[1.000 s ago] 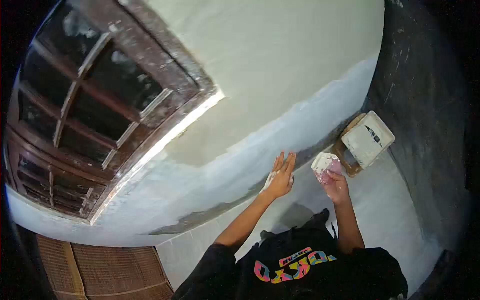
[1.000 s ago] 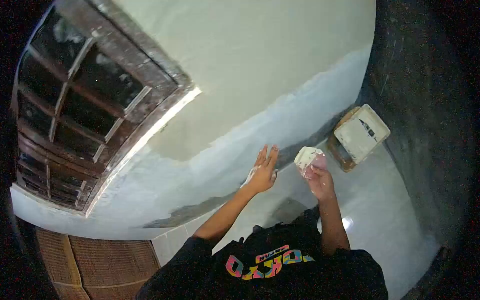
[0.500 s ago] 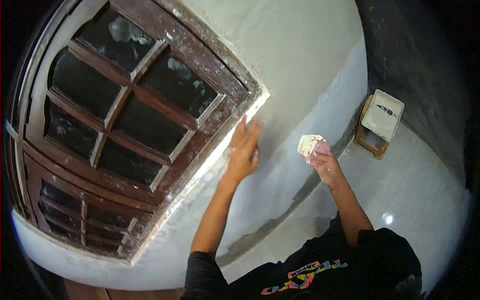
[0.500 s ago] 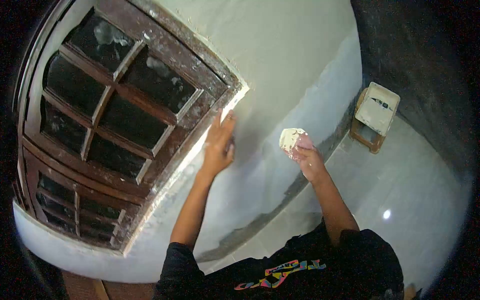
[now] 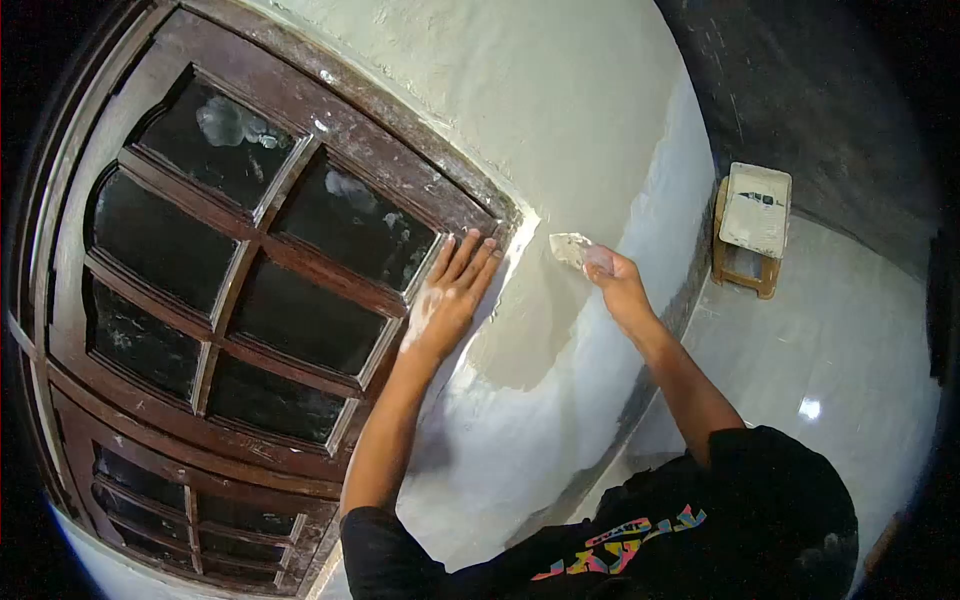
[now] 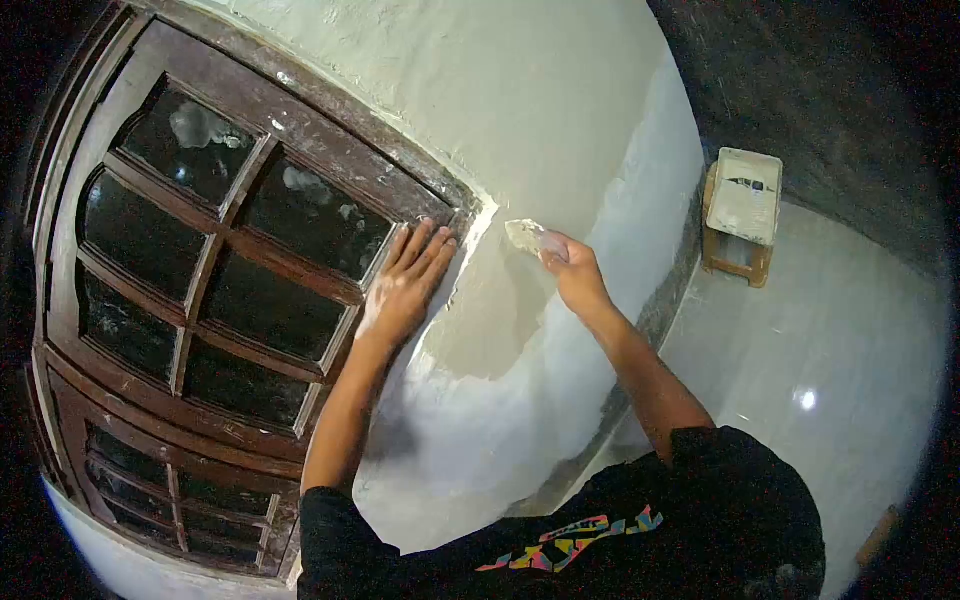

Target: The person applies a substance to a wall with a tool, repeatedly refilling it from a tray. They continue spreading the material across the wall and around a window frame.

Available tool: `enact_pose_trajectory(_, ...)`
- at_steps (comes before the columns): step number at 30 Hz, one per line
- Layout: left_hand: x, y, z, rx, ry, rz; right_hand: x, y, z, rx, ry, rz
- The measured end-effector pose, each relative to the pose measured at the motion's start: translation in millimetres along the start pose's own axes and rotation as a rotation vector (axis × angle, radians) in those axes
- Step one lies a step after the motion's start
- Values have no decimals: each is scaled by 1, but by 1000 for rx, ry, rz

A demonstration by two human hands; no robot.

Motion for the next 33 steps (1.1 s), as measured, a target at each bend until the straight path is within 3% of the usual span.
enact_pose_trajectory(7,19,20,6,67,-84,-26,3,1,22,136,154,-154)
enact_pose_trajectory(9,20,25,6,114,-68,-19,0,6,34,222,320,-250)
enact_pose_trajectory(13,27,44,3,101,-114,-24,34,9,55,242,368,-328)
enact_pose_trajectory(15,30,52,4,114,-121,-27,47,24,68,308,464,-529)
enact_pose_trajectory(20,36,67,3,178,-73,-66,48,71,95,291,421,-530)
enact_pose_trajectory(28,41,66,1,195,-4,-91,13,5,72,461,397,-599)
enact_pose_trajectory(33,43,63,0,188,11,-131,42,43,98,469,582,-601)
Point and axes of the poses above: each hand's wrist, its own y-axis away from the middle knuckle, its own z-axis out of the palm, x = y × z, the point moved 1 cm from there along -y, towards the middle knuckle, and after that the axes turned 9 degrees about -x, right-handed, at the moved point
